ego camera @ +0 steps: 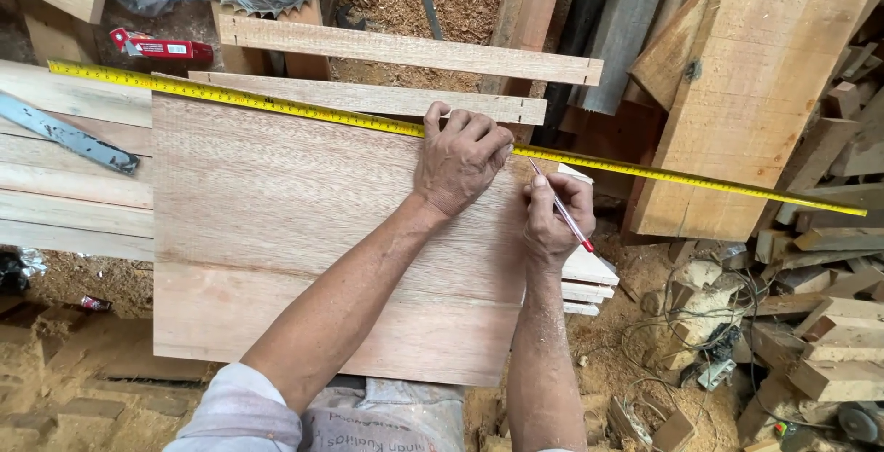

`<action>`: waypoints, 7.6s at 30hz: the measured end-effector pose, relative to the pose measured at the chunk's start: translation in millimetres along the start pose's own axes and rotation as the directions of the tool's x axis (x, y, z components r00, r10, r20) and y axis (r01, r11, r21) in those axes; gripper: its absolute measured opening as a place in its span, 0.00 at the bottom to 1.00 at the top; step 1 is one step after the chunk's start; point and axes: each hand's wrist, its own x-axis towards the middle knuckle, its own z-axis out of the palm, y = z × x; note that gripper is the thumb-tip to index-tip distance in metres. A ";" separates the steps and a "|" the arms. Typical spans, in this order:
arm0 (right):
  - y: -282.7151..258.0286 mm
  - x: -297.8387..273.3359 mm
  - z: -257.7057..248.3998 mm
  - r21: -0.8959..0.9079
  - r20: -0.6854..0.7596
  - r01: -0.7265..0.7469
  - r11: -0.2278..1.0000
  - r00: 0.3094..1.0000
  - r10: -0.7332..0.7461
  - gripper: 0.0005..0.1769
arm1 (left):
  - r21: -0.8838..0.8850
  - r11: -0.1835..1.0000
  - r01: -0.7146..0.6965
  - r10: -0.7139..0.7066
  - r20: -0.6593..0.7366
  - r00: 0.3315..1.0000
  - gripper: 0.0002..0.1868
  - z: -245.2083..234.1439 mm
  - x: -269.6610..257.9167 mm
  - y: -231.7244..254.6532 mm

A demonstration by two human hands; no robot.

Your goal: Measuring and marking wood panels using a tape measure, pencil, and square in preparation for cutting.

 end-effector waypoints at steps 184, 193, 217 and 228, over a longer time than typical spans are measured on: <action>15.7 6.1 -1.9 -0.169 0.013 0.168 0.971 0.986 -0.168 0.05 | 0.049 0.999 0.005 -0.003 -0.030 1.000 0.03 4.4 2.5 -2.1; -29.3 2.2 -39.2 0.297 -0.146 -0.290 0.910 0.928 0.343 0.11 | 0.028 0.995 -0.095 0.097 -0.099 0.990 0.11 -2.4 1.4 -4.6; -6.9 -125.1 -34.6 -0.477 0.629 0.325 0.817 0.775 0.059 0.14 | 0.105 0.982 -0.154 0.147 0.067 0.987 0.07 -119.6 -156.7 -19.1; -23.7 -145.8 -26.0 -0.730 0.502 0.305 0.611 0.847 0.176 0.11 | 0.219 0.974 0.063 -0.056 -0.041 0.998 0.09 -224.6 -179.4 -80.9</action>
